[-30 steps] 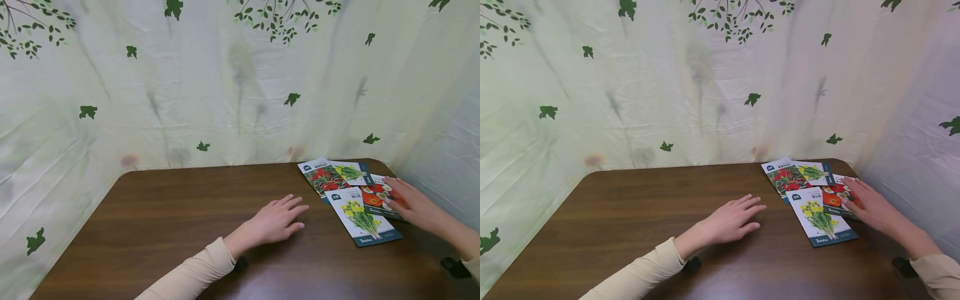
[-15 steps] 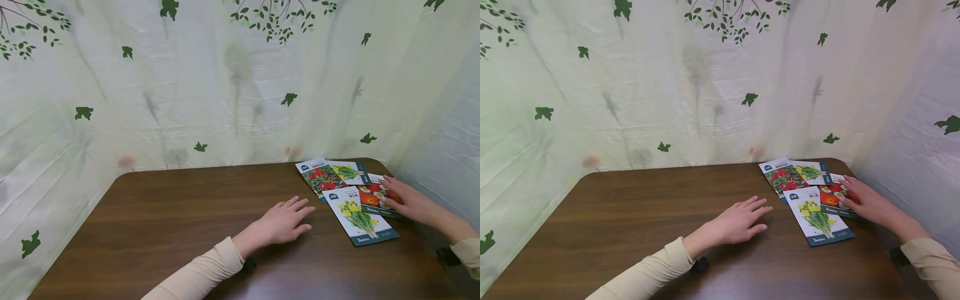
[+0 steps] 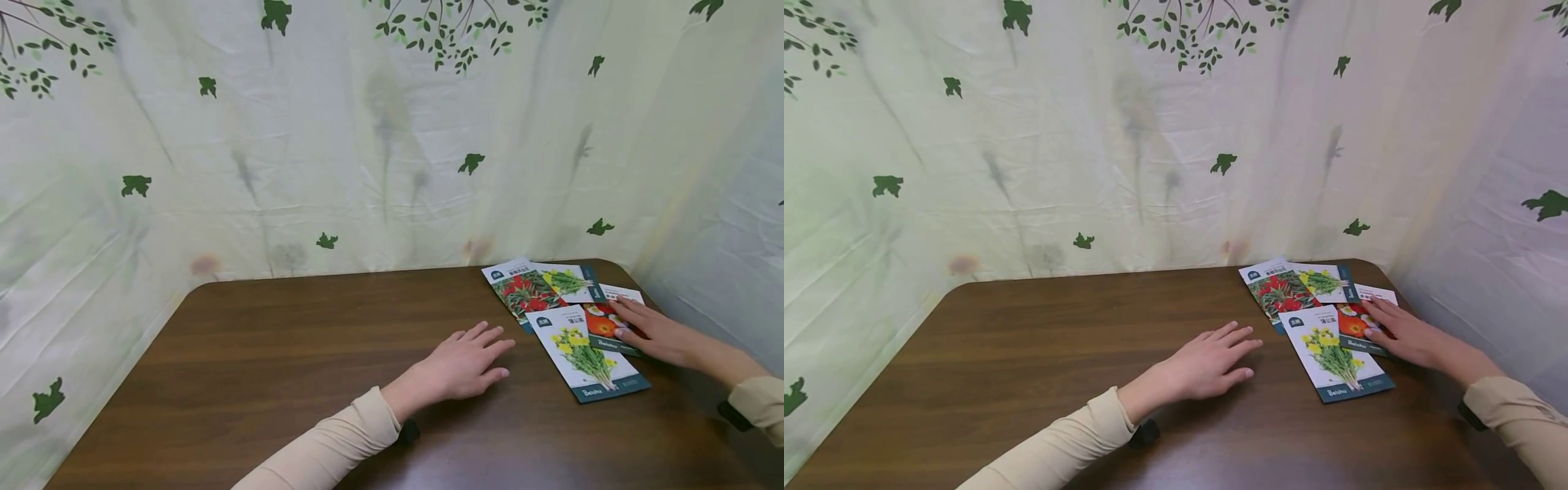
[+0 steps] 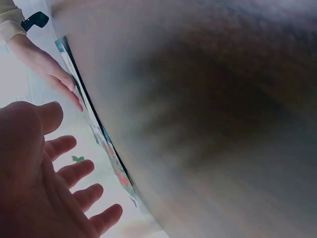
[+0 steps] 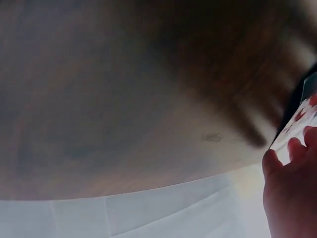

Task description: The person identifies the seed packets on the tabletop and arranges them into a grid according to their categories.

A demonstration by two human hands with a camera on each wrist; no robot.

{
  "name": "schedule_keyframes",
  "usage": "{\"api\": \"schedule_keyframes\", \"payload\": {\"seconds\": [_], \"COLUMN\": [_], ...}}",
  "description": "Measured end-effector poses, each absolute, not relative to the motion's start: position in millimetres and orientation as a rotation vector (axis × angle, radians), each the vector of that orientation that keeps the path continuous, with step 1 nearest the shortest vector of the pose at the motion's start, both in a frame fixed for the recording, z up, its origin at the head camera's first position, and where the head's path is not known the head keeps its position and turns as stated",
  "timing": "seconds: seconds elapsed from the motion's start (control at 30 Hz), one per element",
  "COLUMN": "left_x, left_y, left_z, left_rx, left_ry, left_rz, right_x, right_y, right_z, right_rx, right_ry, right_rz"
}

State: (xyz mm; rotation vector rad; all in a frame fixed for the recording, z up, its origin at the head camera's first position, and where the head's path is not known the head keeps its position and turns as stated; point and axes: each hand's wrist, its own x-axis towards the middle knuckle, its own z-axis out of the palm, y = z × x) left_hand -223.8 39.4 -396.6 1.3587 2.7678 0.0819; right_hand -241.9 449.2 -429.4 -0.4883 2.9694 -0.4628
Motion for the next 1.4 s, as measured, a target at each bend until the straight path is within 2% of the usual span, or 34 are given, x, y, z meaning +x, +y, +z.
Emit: {"api": "schedule_keyframes", "payload": {"seconds": [1.03, 1.4], "left_x": [-233.3, -236.8], "left_y": [72.0, 99.5], "left_z": [-391.9, -395.0], "left_rx": [1.396, 1.275], "left_ry": [2.74, 2.78], "left_rz": [0.055, -0.091], "right_x": [-239.4, -237.8], "right_y": [451.8, 450.5], "right_z": [-439.9, -439.6], "right_rx": [-0.448, -0.444], "right_ry": [2.919, 2.93], "right_rz": [-0.499, -0.489]}}
